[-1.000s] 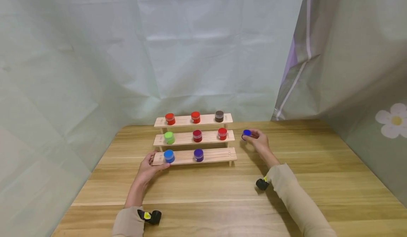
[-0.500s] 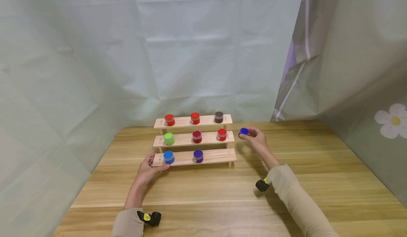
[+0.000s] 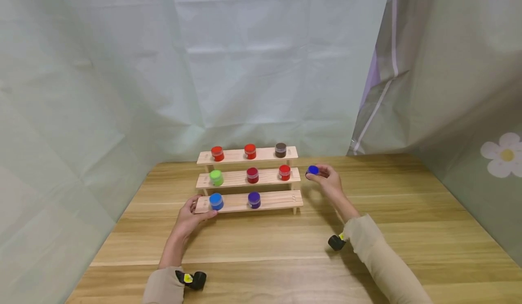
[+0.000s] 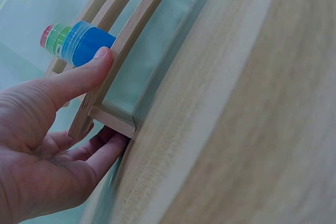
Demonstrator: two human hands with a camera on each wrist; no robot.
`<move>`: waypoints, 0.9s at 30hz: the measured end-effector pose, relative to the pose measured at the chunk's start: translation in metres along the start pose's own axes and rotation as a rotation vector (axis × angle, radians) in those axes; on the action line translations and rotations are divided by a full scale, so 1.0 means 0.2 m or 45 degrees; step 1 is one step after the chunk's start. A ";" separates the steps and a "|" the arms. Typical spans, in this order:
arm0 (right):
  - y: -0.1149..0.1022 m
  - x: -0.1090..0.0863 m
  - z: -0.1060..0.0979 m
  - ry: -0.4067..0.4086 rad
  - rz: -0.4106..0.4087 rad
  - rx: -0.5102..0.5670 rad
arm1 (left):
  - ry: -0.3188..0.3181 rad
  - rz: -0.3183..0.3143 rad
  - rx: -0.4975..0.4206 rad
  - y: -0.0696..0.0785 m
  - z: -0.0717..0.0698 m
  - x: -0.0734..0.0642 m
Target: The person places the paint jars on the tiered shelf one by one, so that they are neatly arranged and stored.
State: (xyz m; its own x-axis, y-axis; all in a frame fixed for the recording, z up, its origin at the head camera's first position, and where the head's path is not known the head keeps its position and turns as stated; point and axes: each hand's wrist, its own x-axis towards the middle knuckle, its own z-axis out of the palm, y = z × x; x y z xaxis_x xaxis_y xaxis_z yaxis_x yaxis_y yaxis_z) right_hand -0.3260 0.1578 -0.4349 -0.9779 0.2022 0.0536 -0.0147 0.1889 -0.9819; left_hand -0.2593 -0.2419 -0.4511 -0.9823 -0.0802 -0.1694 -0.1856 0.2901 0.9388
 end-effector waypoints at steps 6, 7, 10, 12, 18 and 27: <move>-0.03 -0.03 -0.01 -0.004 -0.043 0.023 | -0.011 0.004 -0.010 0.00 0.00 0.00; -0.04 -0.04 -0.01 -0.003 -0.046 0.028 | -0.012 0.006 -0.013 0.00 0.00 0.00; -0.05 -0.06 -0.02 -0.007 -0.049 0.029 | -0.014 0.011 -0.022 0.00 0.00 0.00; -0.05 -0.08 -0.02 -0.016 -0.041 0.031 | -0.013 0.011 -0.025 0.01 0.00 0.00; -0.07 -0.12 -0.01 -0.026 -0.036 0.016 | -0.010 0.016 -0.035 0.01 0.00 0.00; -0.10 -0.16 0.04 -0.062 -0.068 0.030 | -0.020 0.011 -0.043 0.00 0.01 0.00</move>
State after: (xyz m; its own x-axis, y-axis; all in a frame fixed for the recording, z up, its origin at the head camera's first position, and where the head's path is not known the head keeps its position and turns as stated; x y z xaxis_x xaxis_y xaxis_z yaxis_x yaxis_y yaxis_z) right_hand -0.2954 0.1401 -0.4187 -0.9846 0.1452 0.0976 -0.0714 0.1756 -0.9819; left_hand -0.2599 -0.2412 -0.4520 -0.9842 -0.0625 -0.1657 -0.1763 0.2580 0.9499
